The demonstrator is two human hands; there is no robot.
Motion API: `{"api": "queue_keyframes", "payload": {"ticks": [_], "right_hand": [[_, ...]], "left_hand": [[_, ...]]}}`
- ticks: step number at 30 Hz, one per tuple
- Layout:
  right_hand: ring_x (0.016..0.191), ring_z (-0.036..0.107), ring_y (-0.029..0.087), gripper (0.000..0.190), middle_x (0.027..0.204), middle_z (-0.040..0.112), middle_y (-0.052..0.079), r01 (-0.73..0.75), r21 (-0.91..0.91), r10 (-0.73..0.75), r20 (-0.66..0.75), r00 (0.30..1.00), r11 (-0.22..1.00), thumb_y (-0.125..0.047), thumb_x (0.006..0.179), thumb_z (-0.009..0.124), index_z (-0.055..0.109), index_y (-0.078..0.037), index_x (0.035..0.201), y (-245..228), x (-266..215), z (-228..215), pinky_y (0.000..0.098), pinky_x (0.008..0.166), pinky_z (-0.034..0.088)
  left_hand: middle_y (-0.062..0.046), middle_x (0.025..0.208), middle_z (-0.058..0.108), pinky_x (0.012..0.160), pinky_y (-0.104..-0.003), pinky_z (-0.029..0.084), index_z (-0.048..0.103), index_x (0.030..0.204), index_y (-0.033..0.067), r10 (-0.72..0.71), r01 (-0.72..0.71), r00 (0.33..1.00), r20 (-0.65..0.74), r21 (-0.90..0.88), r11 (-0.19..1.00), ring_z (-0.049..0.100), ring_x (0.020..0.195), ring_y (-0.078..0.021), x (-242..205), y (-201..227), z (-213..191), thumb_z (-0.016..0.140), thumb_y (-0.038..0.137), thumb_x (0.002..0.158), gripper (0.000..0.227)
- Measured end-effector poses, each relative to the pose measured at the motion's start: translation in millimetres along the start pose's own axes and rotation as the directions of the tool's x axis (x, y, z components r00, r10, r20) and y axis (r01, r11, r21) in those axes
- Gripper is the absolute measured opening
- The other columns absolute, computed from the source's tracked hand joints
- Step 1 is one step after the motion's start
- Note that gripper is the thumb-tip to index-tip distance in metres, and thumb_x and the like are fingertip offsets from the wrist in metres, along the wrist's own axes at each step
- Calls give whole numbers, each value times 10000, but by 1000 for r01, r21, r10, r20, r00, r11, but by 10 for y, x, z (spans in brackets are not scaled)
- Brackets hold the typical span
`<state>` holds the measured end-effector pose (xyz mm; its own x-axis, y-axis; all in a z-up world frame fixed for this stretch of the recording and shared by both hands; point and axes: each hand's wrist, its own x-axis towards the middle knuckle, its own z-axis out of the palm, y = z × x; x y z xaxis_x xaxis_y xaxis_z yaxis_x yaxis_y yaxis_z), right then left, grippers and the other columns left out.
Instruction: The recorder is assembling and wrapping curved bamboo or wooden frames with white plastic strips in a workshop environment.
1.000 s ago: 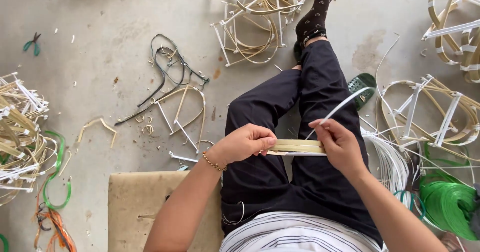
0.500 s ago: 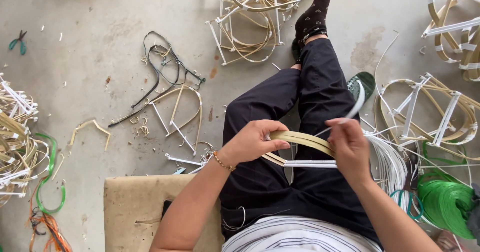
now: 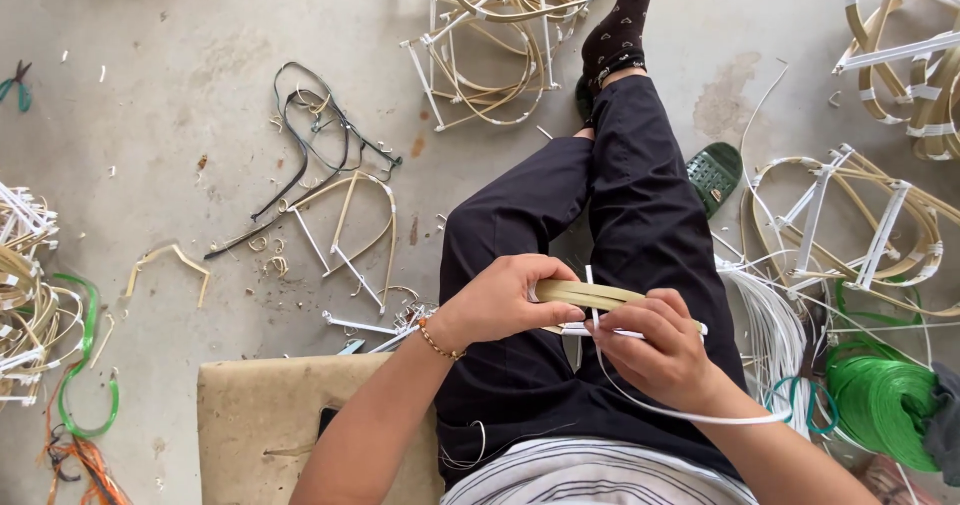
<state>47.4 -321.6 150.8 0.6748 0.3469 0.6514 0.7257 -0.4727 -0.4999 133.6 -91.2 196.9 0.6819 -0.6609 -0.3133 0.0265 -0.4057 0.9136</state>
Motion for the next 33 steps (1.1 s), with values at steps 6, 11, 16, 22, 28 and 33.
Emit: {"api": "queue_keyframes", "payload": {"ticks": [6,11,16,22,28,33], "right_hand": [[894,656,158,287,1062,667,-16,15,-38,-15,-3,1000,999,-110,778,842,703,-145,1027,22,18,39,345,761,452],[867,645,156,261,1047,672,-14,11,-33,-11,10,1000,999,-109,788,849,698,-138,999,48,60,42,342,739,443],[777,669,153,144,923,697,13,-235,232,229,53,972,944,-109,862,772,677,-114,970,41,215,-102,302,688,488],[602,525,93,159,688,623,37,-778,253,682,376,627,575,-187,935,717,679,-33,923,297,621,-128,276,554,458],[731,548,53,218,795,646,-16,-916,246,475,794,378,318,-237,960,681,715,-24,926,944,143,508,256,669,481],[725,612,76,206,813,709,-9,-980,12,406,909,93,197,-255,963,656,759,-77,977,851,207,429,267,690,496]], "left_hand": [[-42,977,753,751,-255,551,734,1142,42,45,-49,998,-44,-92,995,680,853,-93,-52,-43,31,800,238,878,335],[-34,1021,759,767,-236,553,724,1177,50,60,-72,994,-92,-131,989,680,877,-69,-85,-43,70,801,234,878,360],[-49,978,742,753,-303,543,740,1193,96,255,-239,939,-232,96,966,672,845,-158,-142,-26,163,782,184,908,302],[-72,1023,674,878,-388,518,702,1185,94,511,-381,835,-205,456,804,638,928,-276,-208,17,294,748,103,924,265],[-64,1067,678,859,-393,484,651,1170,61,453,-363,878,-151,408,838,630,915,-271,-283,-25,289,766,155,910,300],[-63,1045,702,874,-378,502,681,1144,80,420,-370,902,-95,330,868,661,942,-263,-220,57,131,778,164,893,283]]}}
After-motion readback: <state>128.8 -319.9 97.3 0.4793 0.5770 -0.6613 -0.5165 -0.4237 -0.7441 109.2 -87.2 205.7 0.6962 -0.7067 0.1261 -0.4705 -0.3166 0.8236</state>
